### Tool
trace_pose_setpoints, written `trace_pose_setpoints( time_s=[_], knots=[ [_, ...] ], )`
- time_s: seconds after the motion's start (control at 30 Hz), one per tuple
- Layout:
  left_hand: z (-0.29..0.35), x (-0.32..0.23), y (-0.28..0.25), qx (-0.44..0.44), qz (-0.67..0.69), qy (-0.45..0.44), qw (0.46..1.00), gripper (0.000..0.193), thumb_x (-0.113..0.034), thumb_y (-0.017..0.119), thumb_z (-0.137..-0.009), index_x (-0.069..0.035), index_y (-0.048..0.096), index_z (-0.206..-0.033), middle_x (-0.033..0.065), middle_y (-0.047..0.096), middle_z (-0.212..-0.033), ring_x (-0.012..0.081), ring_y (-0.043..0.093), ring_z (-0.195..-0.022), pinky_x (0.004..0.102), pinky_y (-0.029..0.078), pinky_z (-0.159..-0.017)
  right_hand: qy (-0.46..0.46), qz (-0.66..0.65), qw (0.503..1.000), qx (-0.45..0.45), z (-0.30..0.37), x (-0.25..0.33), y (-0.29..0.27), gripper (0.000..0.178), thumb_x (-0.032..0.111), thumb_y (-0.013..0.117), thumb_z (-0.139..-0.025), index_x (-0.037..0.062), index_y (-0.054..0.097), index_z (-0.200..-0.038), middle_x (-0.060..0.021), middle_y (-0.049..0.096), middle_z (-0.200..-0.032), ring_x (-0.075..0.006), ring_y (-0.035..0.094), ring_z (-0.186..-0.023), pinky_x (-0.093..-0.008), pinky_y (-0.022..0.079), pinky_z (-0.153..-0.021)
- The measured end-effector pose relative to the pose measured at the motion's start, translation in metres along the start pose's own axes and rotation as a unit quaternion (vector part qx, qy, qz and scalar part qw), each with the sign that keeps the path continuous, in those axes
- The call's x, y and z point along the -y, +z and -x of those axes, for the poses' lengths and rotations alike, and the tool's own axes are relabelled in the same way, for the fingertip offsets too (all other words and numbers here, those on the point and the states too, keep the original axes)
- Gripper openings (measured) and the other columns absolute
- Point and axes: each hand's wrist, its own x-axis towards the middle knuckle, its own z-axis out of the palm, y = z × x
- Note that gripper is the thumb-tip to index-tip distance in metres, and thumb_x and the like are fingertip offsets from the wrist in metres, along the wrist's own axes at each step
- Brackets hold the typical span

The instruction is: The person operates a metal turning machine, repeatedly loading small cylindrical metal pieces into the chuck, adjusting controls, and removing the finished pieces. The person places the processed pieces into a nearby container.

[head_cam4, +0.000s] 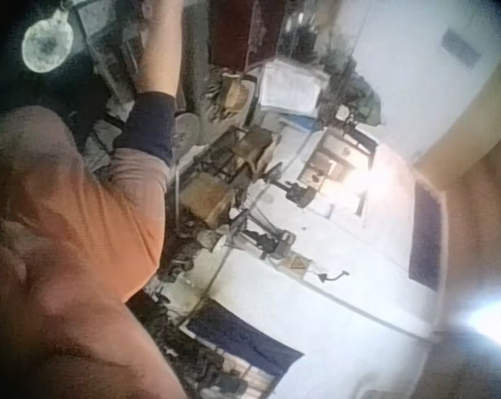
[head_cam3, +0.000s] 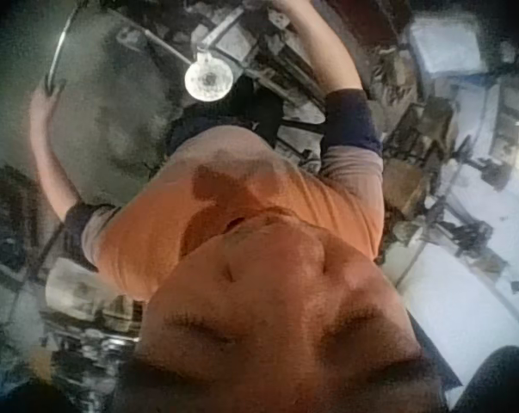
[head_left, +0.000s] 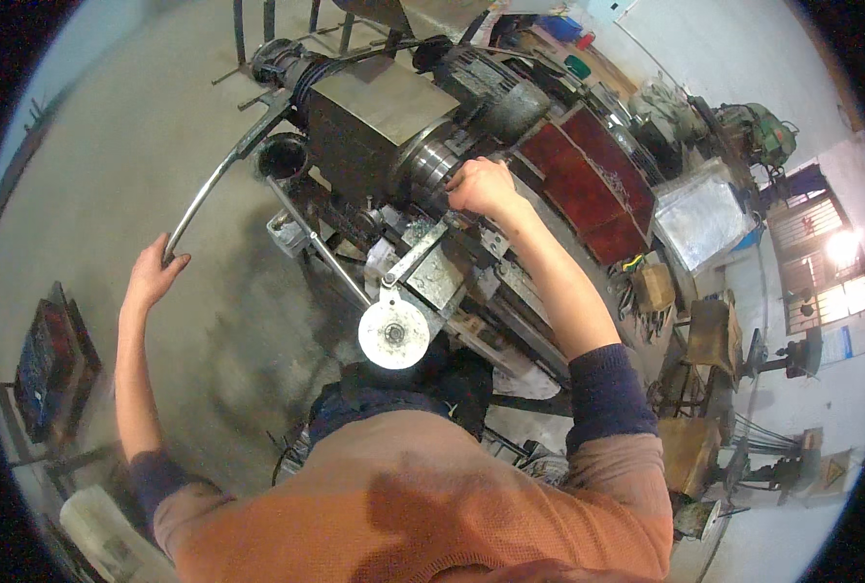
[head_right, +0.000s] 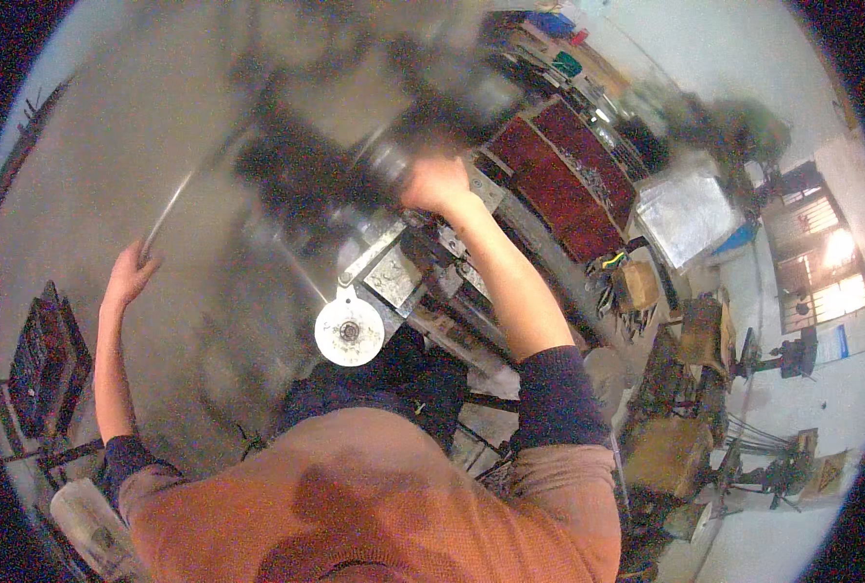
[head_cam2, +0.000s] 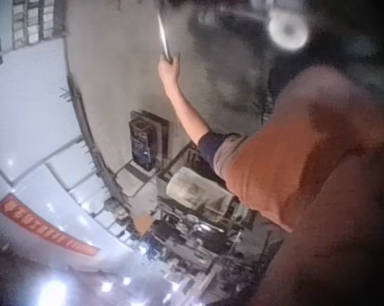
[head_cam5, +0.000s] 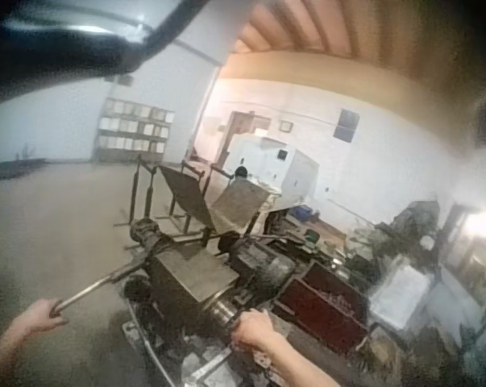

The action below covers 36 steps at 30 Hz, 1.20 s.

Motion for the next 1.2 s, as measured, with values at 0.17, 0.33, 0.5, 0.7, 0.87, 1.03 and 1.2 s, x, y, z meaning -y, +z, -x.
trace_pose_setpoints(
  time_s=[0.17, 0.33, 0.5, 0.7, 0.87, 1.03, 1.2],
  knots=[
    [-0.019, 0.031, 0.021, 0.005, -0.101, -0.022, 0.995, 0.025, -0.019, 0.062, -0.073, 0.002, 0.051, -0.081, 0.0219, 0.057, -0.074, 0.0395, 0.056, -0.075, 0.0453, 0.045, -0.066, -0.019, -0.048, 0.998, 0.025, -0.012, 0.000, -0.001, 0.034, 0.023, 0.060, -0.055, 0.0145, 0.070, -0.087, -0.0133, 0.065, -0.084, -0.0264, 0.062, -0.082, -0.0338, 0.048, -0.076],
    [-0.028, 0.035, 0.014, -0.011, -0.172, -0.025, 0.985, 0.013, -0.007, 0.055, -0.068, 0.001, 0.055, -0.078, 0.0221, 0.058, -0.076, 0.0389, 0.056, -0.078, 0.0480, 0.045, -0.069, -0.022, -0.114, 0.993, -0.021, -0.012, -0.004, 0.003, 0.026, 0.025, 0.062, -0.055, 0.0058, 0.067, -0.071, -0.0165, 0.063, -0.077, -0.0320, 0.062, -0.073, -0.0392, 0.050, -0.068],
    [-0.088, 0.107, -0.012, -0.029, -0.338, -0.008, 0.941, 0.009, -0.007, 0.055, -0.071, -0.004, 0.058, -0.078, 0.0185, 0.060, -0.075, 0.0341, 0.059, -0.074, 0.0429, 0.048, -0.064, -0.043, -0.136, 0.990, -0.004, -0.003, -0.005, -0.001, 0.030, 0.023, 0.061, -0.055, 0.0079, 0.069, -0.079, -0.0187, 0.062, -0.074, -0.0328, 0.062, -0.071, -0.0386, 0.050, -0.068],
    [-0.161, 0.159, -0.020, -0.055, -0.388, 0.018, 0.920, 0.009, -0.005, 0.053, -0.074, -0.006, 0.059, -0.080, 0.0161, 0.061, -0.078, 0.0318, 0.061, -0.075, 0.0395, 0.050, -0.063, -0.035, -0.115, 0.993, -0.019, -0.004, -0.005, -0.001, 0.034, 0.022, 0.060, -0.055, 0.0064, 0.069, -0.084, -0.0188, 0.062, -0.078, -0.0320, 0.060, -0.075, -0.0373, 0.048, -0.068],
    [-0.166, 0.135, -0.013, -0.047, -0.292, -0.139, 0.945, 0.030, -0.008, 0.054, -0.074, -0.009, 0.060, -0.103, 0.0150, 0.061, -0.098, 0.0292, 0.058, -0.094, 0.0399, 0.047, -0.079, -0.015, -0.093, 0.995, -0.038, -0.004, 0.000, -0.001, 0.030, 0.024, 0.062, -0.055, 0.0118, 0.070, -0.081, -0.0146, 0.064, -0.080, -0.0310, 0.060, -0.083, -0.0391, 0.047, -0.078],
    [-0.130, 0.055, 0.081, -0.369, 0.167, 0.186, 0.895, 0.025, -0.013, 0.053, -0.079, 0.001, 0.060, -0.098, 0.0119, 0.063, -0.084, 0.0225, 0.059, -0.079, 0.0322, 0.045, -0.072, -0.070, -0.104, 0.962, -0.240, 0.044, 0.001, -0.011, 0.035, 0.021, 0.065, -0.055, 0.0135, 0.067, -0.089, -0.0081, 0.063, -0.092, -0.0288, 0.051, -0.099, -0.0430, 0.040, -0.085],
    [-0.125, -0.007, 0.234, 0.103, 0.049, -0.085, 0.990, 0.037, -0.021, 0.061, -0.071, -0.003, 0.061, -0.103, 0.0176, 0.063, -0.090, 0.0301, 0.061, -0.087, 0.0408, 0.047, -0.076, 0.008, -0.140, 0.935, -0.325, 0.160, -0.055, 0.009, 0.040, 0.012, 0.065, -0.054, 0.0101, 0.065, -0.094, -0.0103, 0.061, -0.099, -0.0308, 0.051, -0.100, -0.0452, 0.038, -0.089]
  ],
)
